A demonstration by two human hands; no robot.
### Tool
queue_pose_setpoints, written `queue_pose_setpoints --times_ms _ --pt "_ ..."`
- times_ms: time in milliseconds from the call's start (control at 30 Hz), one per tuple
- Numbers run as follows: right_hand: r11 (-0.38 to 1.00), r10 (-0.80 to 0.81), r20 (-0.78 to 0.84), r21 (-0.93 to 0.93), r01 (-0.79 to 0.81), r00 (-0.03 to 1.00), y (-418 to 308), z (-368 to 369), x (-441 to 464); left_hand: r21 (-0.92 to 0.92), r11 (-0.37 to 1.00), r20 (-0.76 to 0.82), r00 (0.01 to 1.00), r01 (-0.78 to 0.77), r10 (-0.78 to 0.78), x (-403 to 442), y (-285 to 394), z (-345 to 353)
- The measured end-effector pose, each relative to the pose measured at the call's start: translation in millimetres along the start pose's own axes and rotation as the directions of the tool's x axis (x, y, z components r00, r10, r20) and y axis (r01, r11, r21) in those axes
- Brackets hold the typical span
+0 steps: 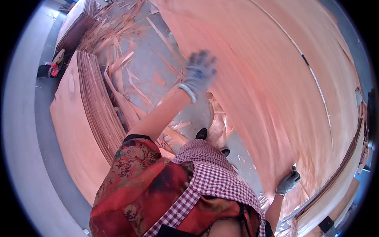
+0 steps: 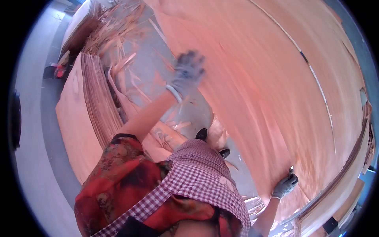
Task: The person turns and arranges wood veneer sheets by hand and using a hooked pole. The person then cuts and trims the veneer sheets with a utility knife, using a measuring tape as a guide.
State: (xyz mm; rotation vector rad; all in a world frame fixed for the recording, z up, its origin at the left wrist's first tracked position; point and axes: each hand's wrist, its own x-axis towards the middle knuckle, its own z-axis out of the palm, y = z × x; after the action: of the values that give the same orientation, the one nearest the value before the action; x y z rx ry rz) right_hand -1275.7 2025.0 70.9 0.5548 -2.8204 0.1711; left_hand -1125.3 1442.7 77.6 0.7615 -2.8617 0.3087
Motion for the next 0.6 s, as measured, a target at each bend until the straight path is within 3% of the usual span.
queue_pose_setpoints --times_ms 67,133,233,367,433,533,600 --pt "1.000 0.023 -0.025 0.006 -0.023 0.999 1.7 3.2 0.4 -0.255 0.935 -0.167 0.964 -0.245 0.207 -8.2 46.6 -13.9" --pt "1.000 0.028 -0.035 0.011 -0.028 0.999 4.5 7.4 -0.2 -0.378 0.842 -0.232 0.920 -0.385 0.316 -12.9 86.2 -23.1" --pt "0.999 0.022 -0.018 0.035 -0.022 1.000 11.0 8.3 -0.5 -0.495 0.728 -0.222 0.879 -0.474 0.422 -22.9 126.5 -23.6" --pt "0.996 0.048 -0.011 0.076 -0.047 0.999 -4.1 2.9 1.5 -0.365 0.844 -0.083 0.917 -0.393 0.391 -3.1 101.1 -12.9" --pt "0.998 0.033 0.005 0.060 -0.033 0.999 3.9 1.9 -0.1 -0.326 0.931 0.043 0.981 -0.164 0.187 14.4 65.0 -7.1" --pt "0.998 0.028 -0.022 0.062 -0.027 0.999 -3.1 -5.4 0.1 -0.161 0.980 -0.096 0.986 0.120 -0.136 27.0 2.9 38.9" --pt "0.996 0.059 -0.001 0.066 -0.059 0.998 -7.8 -6.1 2.5 -0.122 0.976 -0.013 0.983 0.179 -0.182 26.5 -28.8 33.5"
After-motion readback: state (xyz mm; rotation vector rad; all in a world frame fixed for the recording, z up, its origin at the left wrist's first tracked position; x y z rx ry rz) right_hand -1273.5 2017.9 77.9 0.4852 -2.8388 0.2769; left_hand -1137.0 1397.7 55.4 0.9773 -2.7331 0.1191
